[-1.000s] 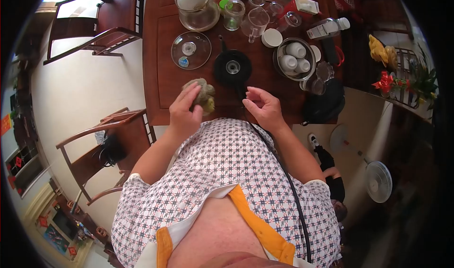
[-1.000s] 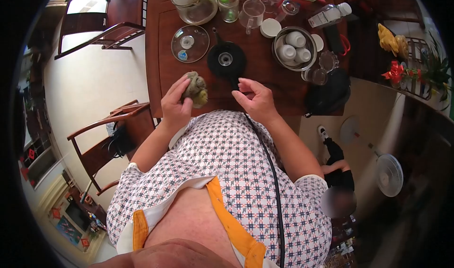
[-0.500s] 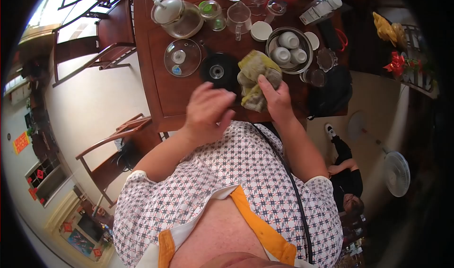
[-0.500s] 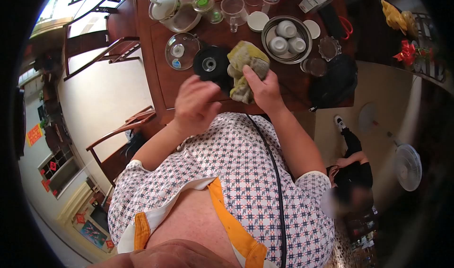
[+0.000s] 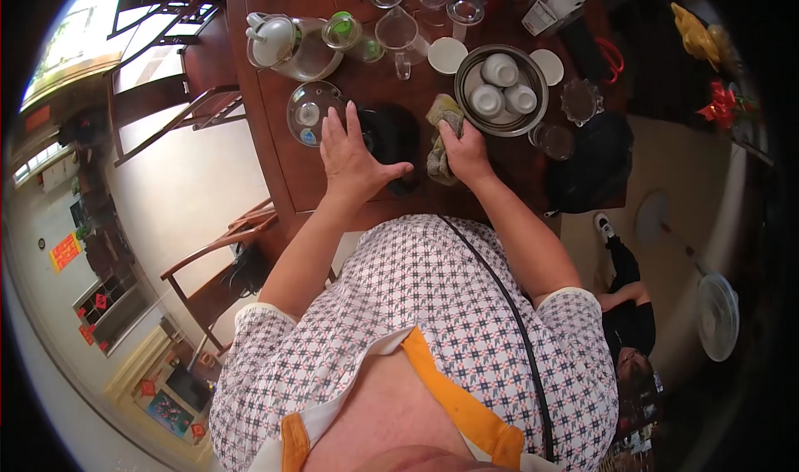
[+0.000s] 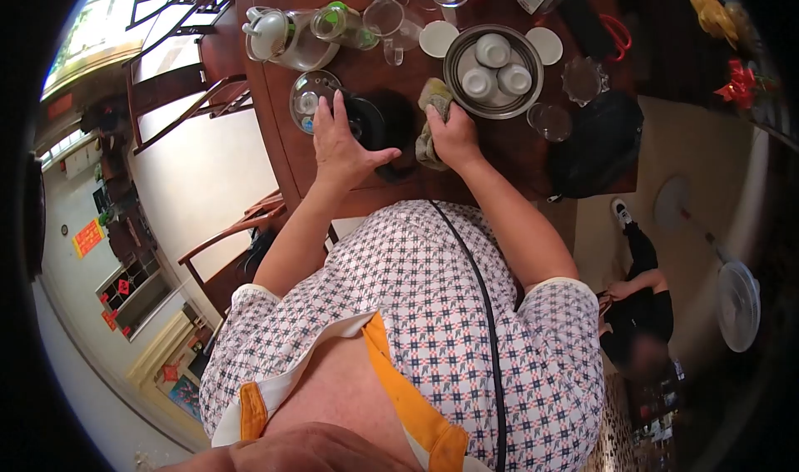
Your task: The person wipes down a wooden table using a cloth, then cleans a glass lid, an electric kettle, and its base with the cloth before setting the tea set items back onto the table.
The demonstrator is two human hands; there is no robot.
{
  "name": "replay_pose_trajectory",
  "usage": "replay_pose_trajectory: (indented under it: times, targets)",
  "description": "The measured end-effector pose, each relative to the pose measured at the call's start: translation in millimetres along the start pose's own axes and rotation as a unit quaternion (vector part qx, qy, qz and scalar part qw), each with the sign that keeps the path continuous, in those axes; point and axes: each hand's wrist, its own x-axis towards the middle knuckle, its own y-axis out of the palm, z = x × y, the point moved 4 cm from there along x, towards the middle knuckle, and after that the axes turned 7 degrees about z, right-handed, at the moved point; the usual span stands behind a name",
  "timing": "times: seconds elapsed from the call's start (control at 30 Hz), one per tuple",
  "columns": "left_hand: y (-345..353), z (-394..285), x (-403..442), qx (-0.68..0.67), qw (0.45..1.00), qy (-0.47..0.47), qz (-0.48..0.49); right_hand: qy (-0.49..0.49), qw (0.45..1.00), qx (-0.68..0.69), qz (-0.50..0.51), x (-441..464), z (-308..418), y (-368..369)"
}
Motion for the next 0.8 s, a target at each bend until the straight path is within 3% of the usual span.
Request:
replay_pose_trajectory:
  times: [0.07,0.1,0.2,0.37,0.43,0.5,0.6,0.67,0.73,0.8]
  targets:
    - [9.7,1.0,3.0,-0.015,1.000,-0.010,-0.010,-0.003,0.999,-0.004,0.043,-1.7,9.6,-2.1]
    - [14.0,4.8,4.0,-0.028,0.999,-0.008,-0.017,-0.063,0.997,0.001,0.038,-0.8,15.5,3.0]
    - [18.5,14.7,1.7,-0.051,0.998,0.006,-0.028,-0.105,0.992,0.037,0.061,1.4,43.3,19.6]
    - [13.6,22.6,-8.9,-0.091,0.994,0.048,-0.048,-0.344,0.910,-0.207,0.108,12.7,82.8,56.3]
    - [8.8,28.8,-14.8,-0.104,0.992,0.046,-0.053,-0.225,0.942,-0.078,0.235,30.7,69.5,66.1]
    - [-0.1,30.2,-25.1,-0.107,0.992,0.038,-0.061,-0.064,0.932,0.100,0.342,48.8,37.7,85.0]
    - [-11.8,41.0,-37.8,-0.162,0.984,0.038,-0.067,0.043,0.938,-0.019,0.344,62.7,10.6,83.8]
    - [-21.7,50.5,-42.0,-0.165,0.982,0.025,-0.084,0.149,0.893,0.184,0.384,67.4,-12.0,95.0]
    - [-31.2,55.8,-46.6,-0.191,0.978,0.005,-0.088,0.263,0.786,0.409,0.383,59.1,-9.0,94.3]
    - [-34.2,70.5,-47.6,-0.242,0.966,-0.018,-0.091,0.261,0.706,0.527,0.395,46.3,3.4,93.0]
